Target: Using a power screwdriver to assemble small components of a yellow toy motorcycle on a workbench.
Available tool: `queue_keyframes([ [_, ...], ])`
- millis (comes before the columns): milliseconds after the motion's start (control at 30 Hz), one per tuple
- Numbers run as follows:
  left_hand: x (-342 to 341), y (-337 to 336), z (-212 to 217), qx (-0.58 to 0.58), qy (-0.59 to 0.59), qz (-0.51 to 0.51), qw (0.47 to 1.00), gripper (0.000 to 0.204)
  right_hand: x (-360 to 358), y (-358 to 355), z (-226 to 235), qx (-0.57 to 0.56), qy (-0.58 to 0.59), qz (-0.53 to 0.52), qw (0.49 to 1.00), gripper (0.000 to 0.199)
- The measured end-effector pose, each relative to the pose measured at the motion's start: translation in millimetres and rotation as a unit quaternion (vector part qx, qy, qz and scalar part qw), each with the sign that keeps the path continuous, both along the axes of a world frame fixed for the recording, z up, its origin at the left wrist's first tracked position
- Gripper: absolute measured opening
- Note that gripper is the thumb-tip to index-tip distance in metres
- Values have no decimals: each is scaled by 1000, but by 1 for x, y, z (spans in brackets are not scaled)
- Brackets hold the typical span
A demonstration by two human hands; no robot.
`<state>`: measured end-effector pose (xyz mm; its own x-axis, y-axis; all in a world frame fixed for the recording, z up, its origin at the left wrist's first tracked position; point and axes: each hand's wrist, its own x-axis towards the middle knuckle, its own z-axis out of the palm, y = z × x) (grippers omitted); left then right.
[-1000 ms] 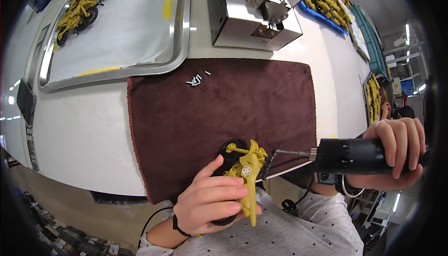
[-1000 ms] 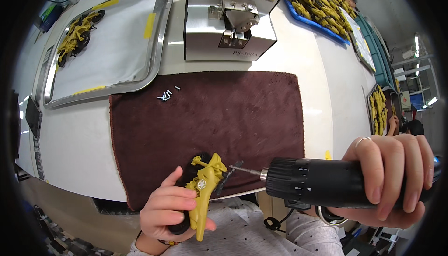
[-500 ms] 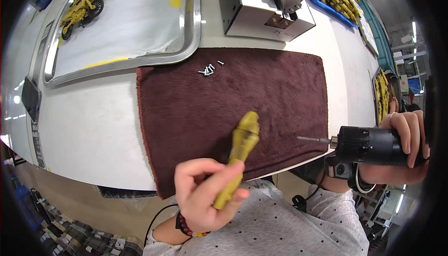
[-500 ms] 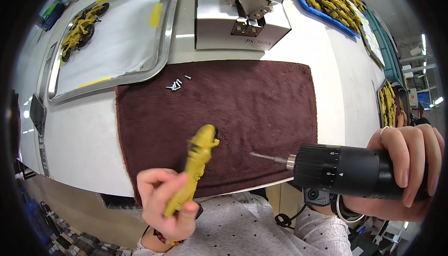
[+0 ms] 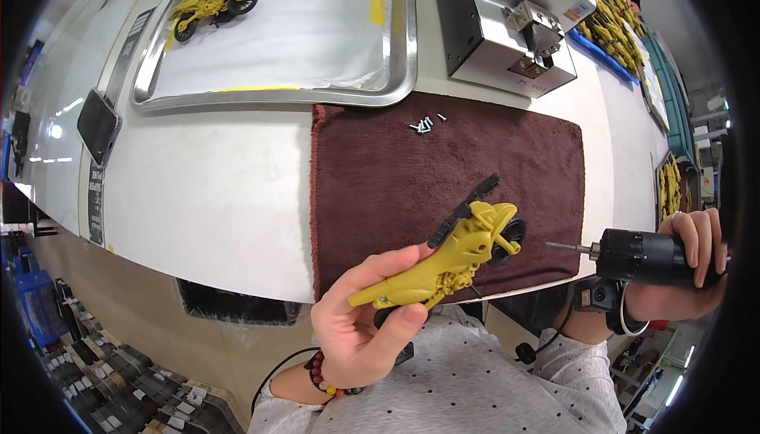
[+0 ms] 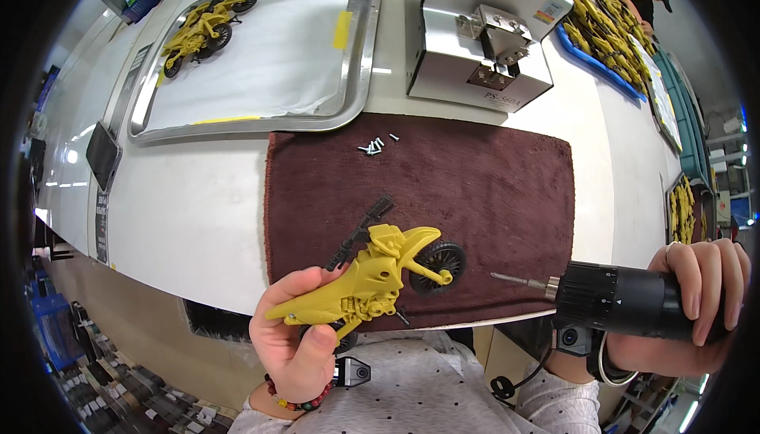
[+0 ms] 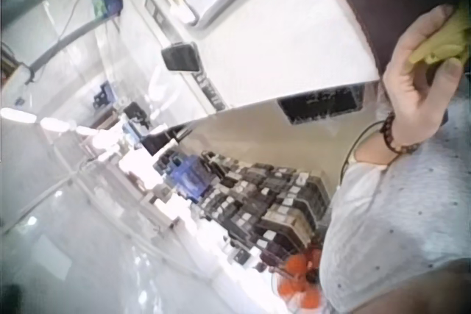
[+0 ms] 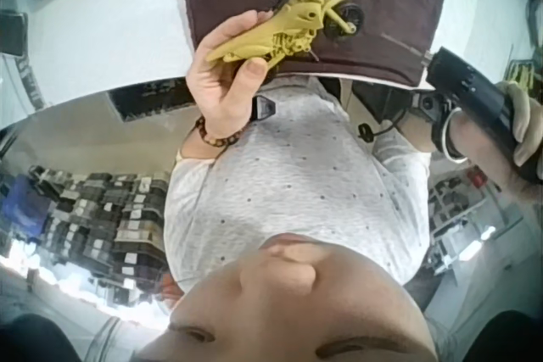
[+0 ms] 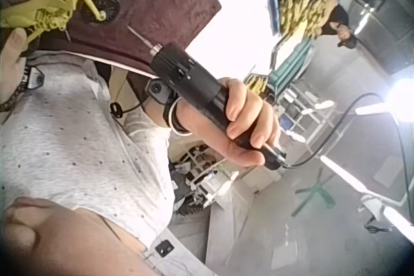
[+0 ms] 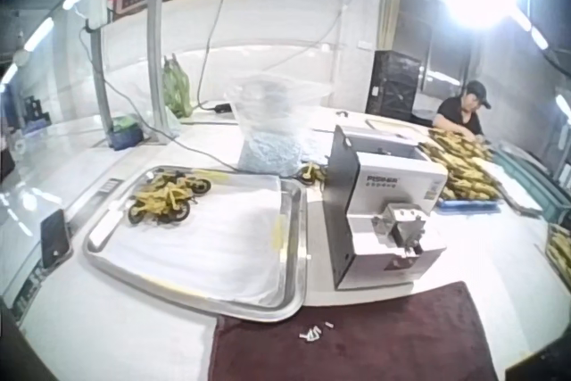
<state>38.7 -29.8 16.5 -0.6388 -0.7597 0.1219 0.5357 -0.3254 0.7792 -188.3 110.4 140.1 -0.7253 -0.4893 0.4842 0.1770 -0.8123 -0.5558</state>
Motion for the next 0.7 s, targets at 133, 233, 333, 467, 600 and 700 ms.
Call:
queue_keyframes([
  [133, 5, -2, 0, -18, 11, -9, 1000, 40, 0, 1, 1, -1, -4, 21, 1000, 24],
  [233, 5, -3, -1, -35, 34, -4, 999, 39, 3, -1, 2, -9, -7, 12, 1000, 26],
  [333, 9, -2, 3, -30, 35, 0, 999, 39, 3, 1, 2, -9, -3, 2, 1000, 26],
  [467, 16, -1, 6, -10, 12, 24, 1000, 31, 2, 3, 2, -3, 18, 21, 1000, 30],
  [600, 61, -31, 3, 43, 96, 5, 994, 10, 5, 4, -1, -4, 34, 10, 999, 34],
  [700, 157, -77, -8, -105, -55, -66, 991, 9, 2, 10, 0, -3, 29, 21, 999, 32],
])
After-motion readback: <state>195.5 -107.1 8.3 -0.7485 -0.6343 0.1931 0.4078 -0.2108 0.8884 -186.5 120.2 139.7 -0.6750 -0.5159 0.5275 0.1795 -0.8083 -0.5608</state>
